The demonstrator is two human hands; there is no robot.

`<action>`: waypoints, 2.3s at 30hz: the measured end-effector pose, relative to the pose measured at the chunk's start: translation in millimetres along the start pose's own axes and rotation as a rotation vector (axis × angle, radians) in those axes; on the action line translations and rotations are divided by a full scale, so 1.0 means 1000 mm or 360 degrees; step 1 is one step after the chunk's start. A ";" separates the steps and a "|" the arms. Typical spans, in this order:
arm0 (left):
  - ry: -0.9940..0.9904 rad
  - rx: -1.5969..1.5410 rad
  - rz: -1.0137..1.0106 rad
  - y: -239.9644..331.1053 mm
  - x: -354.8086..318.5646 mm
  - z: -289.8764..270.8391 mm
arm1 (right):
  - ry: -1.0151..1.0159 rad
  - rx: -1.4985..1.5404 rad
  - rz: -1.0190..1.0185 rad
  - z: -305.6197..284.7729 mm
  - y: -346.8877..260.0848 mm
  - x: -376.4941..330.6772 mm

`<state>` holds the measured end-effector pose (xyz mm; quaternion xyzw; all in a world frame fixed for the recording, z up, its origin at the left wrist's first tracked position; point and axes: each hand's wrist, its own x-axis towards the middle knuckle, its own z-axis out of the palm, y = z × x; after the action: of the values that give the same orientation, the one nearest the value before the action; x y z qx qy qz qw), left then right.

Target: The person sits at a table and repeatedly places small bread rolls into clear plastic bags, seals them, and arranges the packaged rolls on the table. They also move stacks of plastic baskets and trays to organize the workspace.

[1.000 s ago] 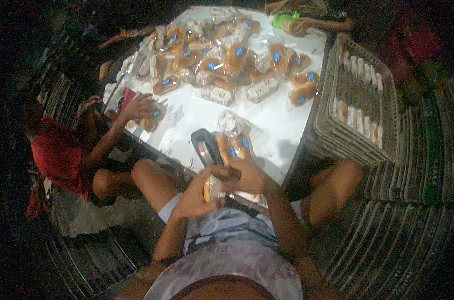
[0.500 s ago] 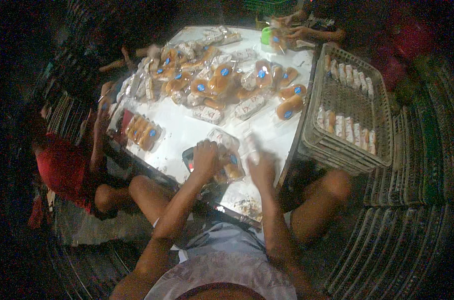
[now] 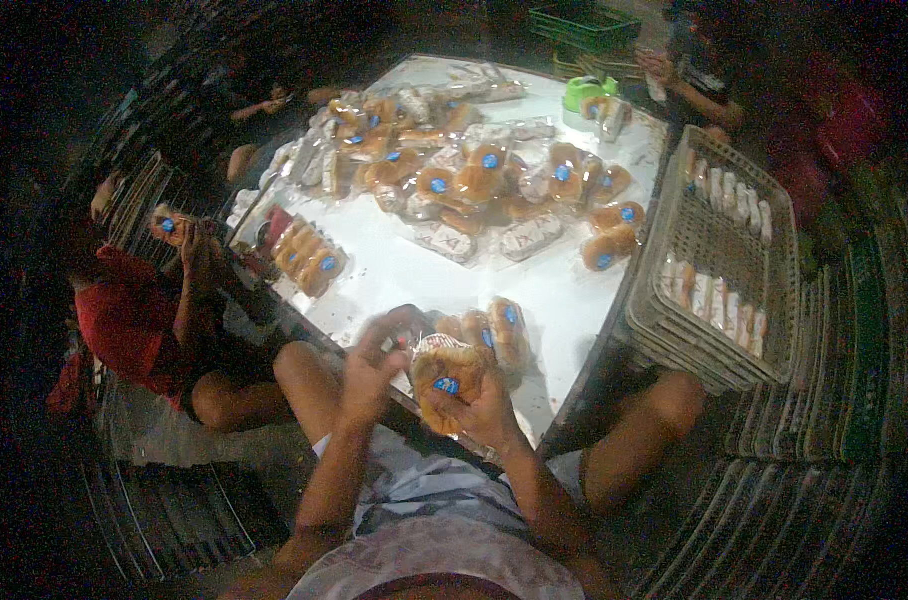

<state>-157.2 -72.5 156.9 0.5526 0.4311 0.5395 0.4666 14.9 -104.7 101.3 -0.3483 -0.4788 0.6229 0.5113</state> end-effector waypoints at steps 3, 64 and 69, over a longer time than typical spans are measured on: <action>0.0290 -0.0096 -0.0200 -0.013 -0.015 0.017 | -0.0067 0.0177 0.0192 0.014 0.004 -0.004; -0.0255 0.0722 0.0112 -0.001 -0.037 -0.037 | 0.0165 -0.0263 0.0305 -0.032 0.163 0.003; -0.0163 0.0869 0.0074 0.003 -0.031 -0.058 | 0.0401 0.0065 0.0965 0.029 0.085 0.022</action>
<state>-217.0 -100.3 152.4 0.6942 0.5237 0.3853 0.3090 -42.4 -92.0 30.6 -0.5390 -0.2736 0.7083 0.3646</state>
